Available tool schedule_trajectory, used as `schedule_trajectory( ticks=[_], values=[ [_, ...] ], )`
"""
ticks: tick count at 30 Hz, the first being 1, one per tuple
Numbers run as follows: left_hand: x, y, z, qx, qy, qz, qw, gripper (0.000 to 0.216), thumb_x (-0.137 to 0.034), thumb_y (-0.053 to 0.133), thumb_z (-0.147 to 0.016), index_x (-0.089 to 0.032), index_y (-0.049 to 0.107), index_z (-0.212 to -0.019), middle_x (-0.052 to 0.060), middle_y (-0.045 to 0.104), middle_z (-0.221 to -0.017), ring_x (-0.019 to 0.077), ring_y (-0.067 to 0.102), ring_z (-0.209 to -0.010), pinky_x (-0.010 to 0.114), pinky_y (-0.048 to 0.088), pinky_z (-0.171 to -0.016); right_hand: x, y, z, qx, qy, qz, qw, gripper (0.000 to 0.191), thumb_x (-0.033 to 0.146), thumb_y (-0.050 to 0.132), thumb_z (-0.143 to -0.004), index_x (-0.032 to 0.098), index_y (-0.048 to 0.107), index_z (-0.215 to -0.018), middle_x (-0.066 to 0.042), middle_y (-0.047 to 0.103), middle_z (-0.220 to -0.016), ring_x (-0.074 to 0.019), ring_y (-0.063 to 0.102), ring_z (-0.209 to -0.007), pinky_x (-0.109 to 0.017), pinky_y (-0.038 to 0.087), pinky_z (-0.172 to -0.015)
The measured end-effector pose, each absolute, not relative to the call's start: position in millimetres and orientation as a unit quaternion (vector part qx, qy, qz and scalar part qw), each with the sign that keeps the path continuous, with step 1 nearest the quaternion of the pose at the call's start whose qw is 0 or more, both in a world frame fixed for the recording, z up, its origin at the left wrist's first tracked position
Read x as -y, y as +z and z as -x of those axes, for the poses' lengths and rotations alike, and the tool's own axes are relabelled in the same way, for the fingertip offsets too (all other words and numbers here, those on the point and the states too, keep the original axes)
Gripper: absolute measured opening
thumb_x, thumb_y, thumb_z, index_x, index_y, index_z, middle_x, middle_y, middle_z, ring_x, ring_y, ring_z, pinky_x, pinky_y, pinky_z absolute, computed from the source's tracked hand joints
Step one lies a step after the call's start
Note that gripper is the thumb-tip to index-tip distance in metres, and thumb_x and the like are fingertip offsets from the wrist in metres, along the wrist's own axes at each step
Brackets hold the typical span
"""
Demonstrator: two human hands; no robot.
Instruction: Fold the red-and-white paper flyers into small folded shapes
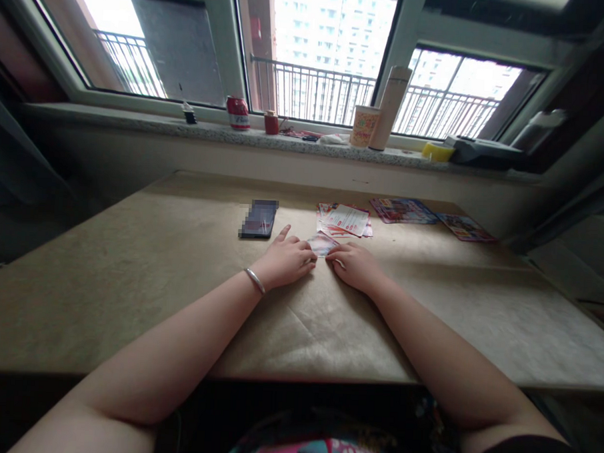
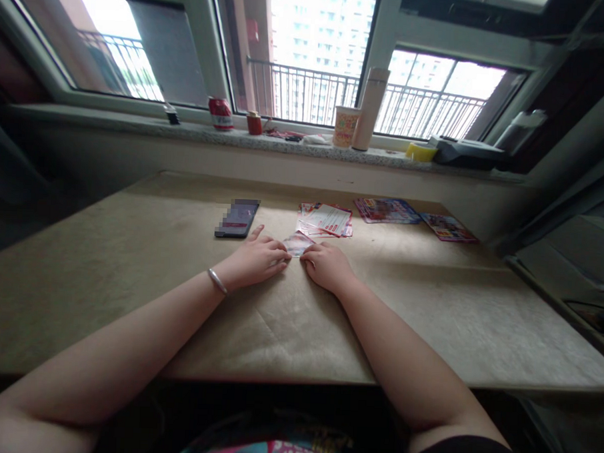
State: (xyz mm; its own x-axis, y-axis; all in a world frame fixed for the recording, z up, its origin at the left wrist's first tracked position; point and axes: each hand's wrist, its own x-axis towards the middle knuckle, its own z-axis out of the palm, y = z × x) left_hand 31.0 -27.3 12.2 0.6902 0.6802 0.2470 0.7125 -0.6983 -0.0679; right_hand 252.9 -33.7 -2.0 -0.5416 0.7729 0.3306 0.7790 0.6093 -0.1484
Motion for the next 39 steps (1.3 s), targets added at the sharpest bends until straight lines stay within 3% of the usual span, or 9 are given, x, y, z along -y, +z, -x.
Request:
schedule_trajectory(
  ticks=[12, 22, 28, 39],
  values=[
    [28.3, 19.3, -22.2, 0.383, -0.075, 0.917, 0.086, 0.029, -0.037, 0.047, -0.091, -0.032, 0.069, -0.109, 0.002, 0.068, -0.112, 0.0231, 0.059, -0.105, 0.056, 0.009, -0.115, 31.5, -5.0, -255.6, 0.878, -0.012, 0.438, 0.191, 0.027, 0.017, 0.052, -0.087, 0.024, 0.075, -0.099, -0.002, 0.072, -0.108, -0.0211, 0.06, -0.099, -0.034, 0.047, -0.092],
    [24.4, 27.5, -9.7, 0.414, -0.064, 0.907, 0.029, 0.03, -0.033, 0.045, -0.09, -0.029, 0.074, -0.093, 0.002, 0.07, -0.106, 0.0199, 0.063, -0.1, 0.052, 0.012, -0.114, 32.3, -4.1, -257.1, 0.876, -0.01, 0.443, 0.19, 0.028, 0.017, 0.052, -0.087, 0.025, 0.075, -0.099, -0.002, 0.072, -0.109, -0.0209, 0.06, -0.1, -0.034, 0.047, -0.093],
    [14.2, 24.1, 3.0, 0.427, -0.052, 0.903, -0.019, 0.027, -0.032, 0.048, -0.087, -0.031, 0.074, -0.095, 0.002, 0.07, -0.109, 0.0206, 0.063, -0.102, 0.054, 0.017, -0.111, 32.4, -4.6, -259.1, 0.879, -0.009, 0.437, 0.191, 0.029, 0.017, 0.051, -0.087, 0.025, 0.075, -0.101, -0.002, 0.071, -0.11, -0.0209, 0.06, -0.101, -0.035, 0.048, -0.093],
    [16.8, 39.8, 9.7, 0.467, -0.006, 0.884, -0.016, 0.021, -0.035, 0.057, -0.078, -0.03, 0.077, -0.085, 0.002, 0.072, -0.1, 0.0216, 0.064, -0.095, 0.046, 0.028, -0.106, 32.0, -5.4, -261.7, 0.877, -0.003, 0.439, 0.193, 0.029, 0.017, 0.052, -0.086, 0.026, 0.076, -0.1, -0.002, 0.071, -0.11, -0.0209, 0.06, -0.102, -0.035, 0.047, -0.094]
  ],
)
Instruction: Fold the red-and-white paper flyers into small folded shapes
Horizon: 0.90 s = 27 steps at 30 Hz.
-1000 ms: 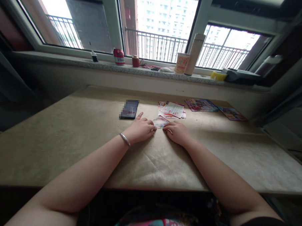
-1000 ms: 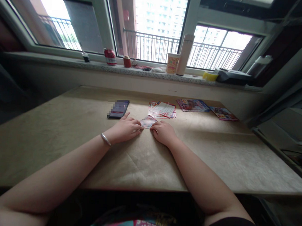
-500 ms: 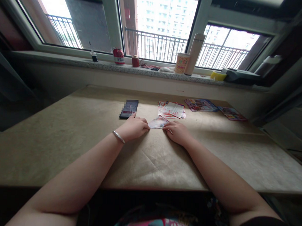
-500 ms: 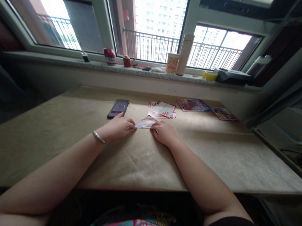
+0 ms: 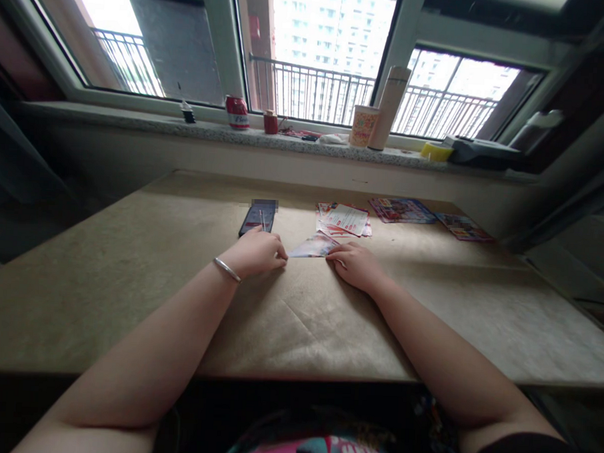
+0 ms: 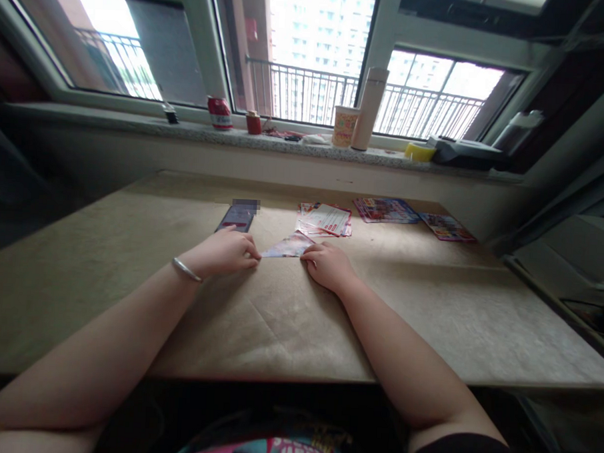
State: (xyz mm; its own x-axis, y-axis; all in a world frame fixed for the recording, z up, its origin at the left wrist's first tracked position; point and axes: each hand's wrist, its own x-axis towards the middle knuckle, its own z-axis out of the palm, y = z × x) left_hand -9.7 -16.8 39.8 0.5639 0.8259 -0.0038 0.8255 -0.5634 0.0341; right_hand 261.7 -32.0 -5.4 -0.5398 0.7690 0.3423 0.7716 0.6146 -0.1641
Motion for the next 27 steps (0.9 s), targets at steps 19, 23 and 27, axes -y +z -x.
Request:
schedule_trajectory(
  ticks=[19, 23, 27],
  values=[
    [19.9, 17.6, -15.2, -0.416, 0.142, -0.898, 0.001, 0.034, -0.031, 0.052, -0.086, -0.019, 0.063, -0.116, 0.007, 0.063, -0.122, 0.022, 0.059, -0.11, 0.032, 0.046, -0.096, 34.2, -3.7, -258.8, 0.875, -0.009, 0.443, 0.197, 0.022, 0.02, 0.053, -0.088, 0.022, 0.07, -0.101, -0.005, 0.071, -0.105, -0.0213, 0.059, -0.099, -0.034, 0.045, -0.09],
    [19.3, 3.3, -31.3, -0.387, 0.168, -0.907, 0.017, 0.037, -0.029, 0.054, -0.087, -0.019, 0.06, -0.122, 0.008, 0.063, -0.124, 0.0224, 0.058, -0.113, 0.034, 0.044, -0.1, 35.1, -4.0, -254.7, 0.866, 0.005, 0.453, 0.212, 0.02, 0.023, 0.056, -0.087, 0.022, 0.07, -0.101, -0.005, 0.072, -0.101, -0.0214, 0.059, -0.096, -0.033, 0.046, -0.086],
    [13.1, -1.5, -31.3, -0.363, 0.161, -0.918, 0.016, 0.025, -0.033, 0.056, -0.089, -0.021, 0.067, -0.108, 0.005, 0.069, -0.112, 0.0211, 0.061, -0.106, 0.032, 0.047, -0.094, 35.7, -5.2, -251.4, 0.864, 0.016, 0.452, 0.224, 0.019, 0.023, 0.056, -0.086, 0.023, 0.07, -0.1, -0.004, 0.072, -0.098, -0.0205, 0.06, -0.093, -0.032, 0.046, -0.084]
  ],
)
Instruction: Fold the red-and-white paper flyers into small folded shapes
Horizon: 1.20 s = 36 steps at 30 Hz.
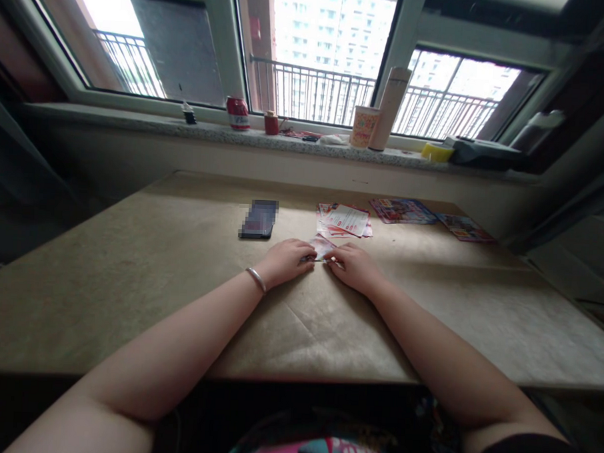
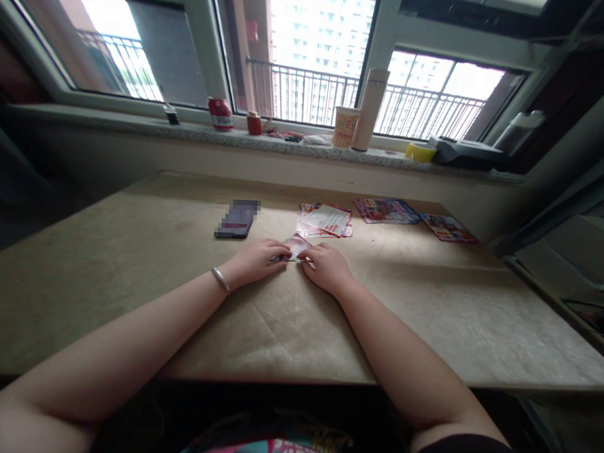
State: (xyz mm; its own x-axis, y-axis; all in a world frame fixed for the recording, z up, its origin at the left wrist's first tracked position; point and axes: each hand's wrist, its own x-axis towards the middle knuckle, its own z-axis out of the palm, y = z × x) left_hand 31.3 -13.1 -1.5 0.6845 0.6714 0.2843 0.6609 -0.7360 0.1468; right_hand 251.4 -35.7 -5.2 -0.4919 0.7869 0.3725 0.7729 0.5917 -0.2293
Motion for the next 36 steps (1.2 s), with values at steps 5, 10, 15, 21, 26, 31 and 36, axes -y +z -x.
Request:
schedule_trajectory(
  ticks=[5, 10, 15, 21, 26, 31, 36],
  values=[
    [10.0, 0.5, -30.2, -0.342, 0.146, -0.927, -0.051, 0.02, -0.03, 0.056, -0.09, -0.02, 0.069, -0.101, 0.005, 0.072, -0.101, 0.0202, 0.065, -0.094, 0.032, 0.047, -0.086, 34.3, -5.9, -249.5, 0.863, -0.002, 0.453, 0.224, 0.016, 0.024, 0.057, -0.085, 0.023, 0.069, -0.095, -0.005, 0.072, -0.094, -0.0207, 0.059, -0.091, -0.032, 0.045, -0.083],
    [10.8, 1.8, -34.7, -0.323, 0.135, -0.928, -0.126, 0.021, -0.03, 0.053, -0.092, -0.018, 0.068, -0.086, 0.006, 0.073, -0.088, 0.0185, 0.066, -0.08, 0.034, 0.044, -0.085, 35.0, -3.6, -245.5, 0.864, -0.029, 0.456, 0.211, 0.013, 0.025, 0.057, -0.085, 0.022, 0.068, -0.089, -0.005, 0.071, -0.091, -0.0212, 0.058, -0.09, -0.032, 0.044, -0.081],
    [14.0, 0.7, -37.6, -0.326, 0.133, -0.923, -0.157, 0.025, -0.027, 0.049, -0.094, -0.016, 0.064, -0.076, 0.006, 0.071, -0.078, 0.0175, 0.065, -0.069, 0.033, 0.044, -0.079, 35.0, -3.3, -243.3, 0.862, -0.052, 0.457, 0.21, 0.012, 0.022, 0.056, -0.084, 0.021, 0.068, -0.084, -0.005, 0.07, -0.087, -0.0215, 0.058, -0.09, -0.032, 0.043, -0.083],
    [17.9, 0.9, -37.8, -0.399, 0.154, -0.892, -0.148, 0.022, -0.028, 0.05, -0.092, -0.017, 0.065, -0.08, 0.006, 0.069, -0.073, 0.0196, 0.065, -0.069, 0.028, 0.041, -0.06, 37.2, -1.4, -242.2, 0.854, -0.054, 0.463, 0.232, 0.011, 0.02, 0.055, -0.083, 0.021, 0.067, -0.082, -0.005, 0.07, -0.087, -0.0214, 0.057, -0.093, -0.032, 0.041, -0.085],
    [22.6, 6.2, -40.6, -0.395, 0.177, -0.888, -0.154, 0.02, -0.025, 0.051, -0.09, -0.017, 0.063, -0.076, 0.005, 0.068, -0.071, 0.0185, 0.063, -0.069, 0.029, 0.043, -0.066, 39.9, 3.5, -230.5, 0.832, -0.071, 0.493, 0.247, 0.009, 0.021, 0.056, -0.081, 0.021, 0.064, -0.081, -0.005, 0.069, -0.088, -0.0219, 0.056, -0.089, -0.032, 0.041, -0.08],
    [26.1, 8.4, -44.3, -0.38, 0.215, -0.885, -0.165, 0.018, -0.025, 0.05, -0.09, -0.017, 0.061, -0.08, 0.004, 0.069, -0.076, 0.0186, 0.064, -0.071, 0.033, 0.044, -0.077, 38.1, 5.7, -216.0, 0.833, -0.072, 0.491, 0.243, 0.008, 0.022, 0.055, -0.082, 0.02, 0.063, -0.082, -0.006, 0.068, -0.087, -0.022, 0.056, -0.087, -0.032, 0.04, -0.078],
    [26.2, 8.9, -44.0, -0.372, 0.23, -0.887, -0.148, 0.015, -0.025, 0.05, -0.091, -0.018, 0.062, -0.085, 0.003, 0.069, -0.084, 0.0185, 0.064, -0.078, 0.033, 0.042, -0.082, 35.0, 2.2, -213.5, 0.816, -0.036, 0.506, 0.276, 0.004, 0.022, 0.055, -0.08, 0.021, 0.059, -0.079, -0.004, 0.066, -0.085, -0.0207, 0.056, -0.087, -0.031, 0.041, -0.078]
  ],
)
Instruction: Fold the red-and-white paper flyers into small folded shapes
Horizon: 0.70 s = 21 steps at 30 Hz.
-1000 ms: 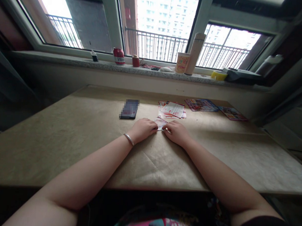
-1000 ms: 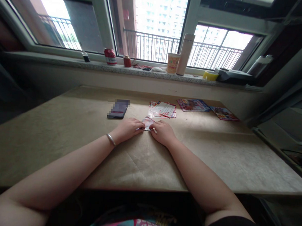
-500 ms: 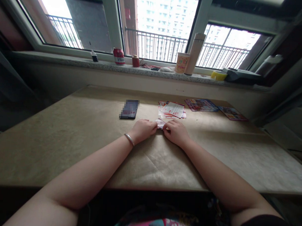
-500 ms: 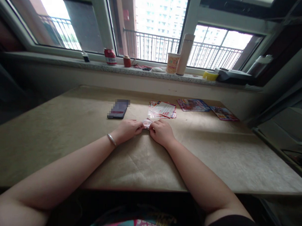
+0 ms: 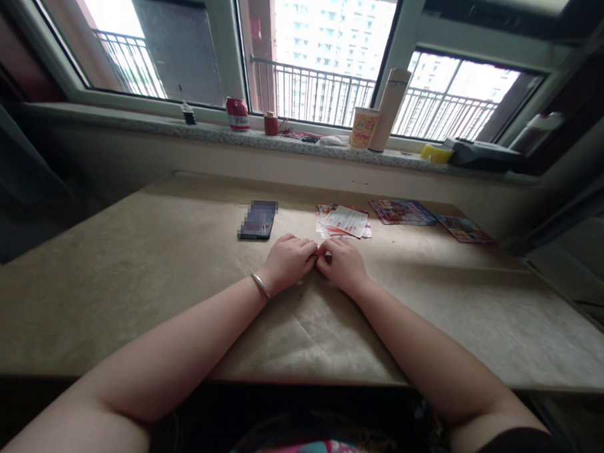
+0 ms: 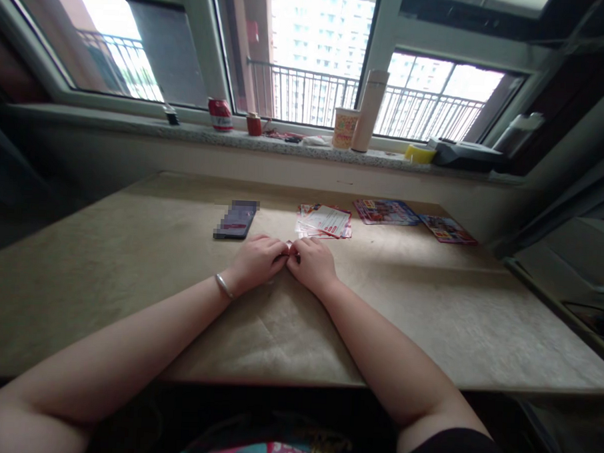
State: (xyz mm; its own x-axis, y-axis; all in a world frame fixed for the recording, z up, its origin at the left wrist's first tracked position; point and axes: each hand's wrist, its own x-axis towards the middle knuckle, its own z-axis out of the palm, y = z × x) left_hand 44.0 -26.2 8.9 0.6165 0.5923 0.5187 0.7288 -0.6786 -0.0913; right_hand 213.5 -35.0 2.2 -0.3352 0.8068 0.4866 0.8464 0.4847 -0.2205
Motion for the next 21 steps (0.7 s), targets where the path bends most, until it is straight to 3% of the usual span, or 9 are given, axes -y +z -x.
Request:
schedule_trajectory(
  ticks=[21],
  values=[
    [29.0, 23.2, -33.4, 0.395, -0.232, 0.876, 0.153, 0.022, -0.026, 0.047, -0.094, -0.019, 0.063, -0.081, 0.004, 0.07, -0.084, 0.0195, 0.062, -0.081, 0.035, 0.039, -0.082, 33.9, 4.1, -237.5, 0.805, -0.033, 0.493, 0.33, 0.005, 0.019, 0.056, -0.075, 0.022, 0.06, -0.073, -0.004, 0.066, -0.08, -0.0206, 0.058, -0.083, -0.03, 0.043, -0.077]
  ],
)
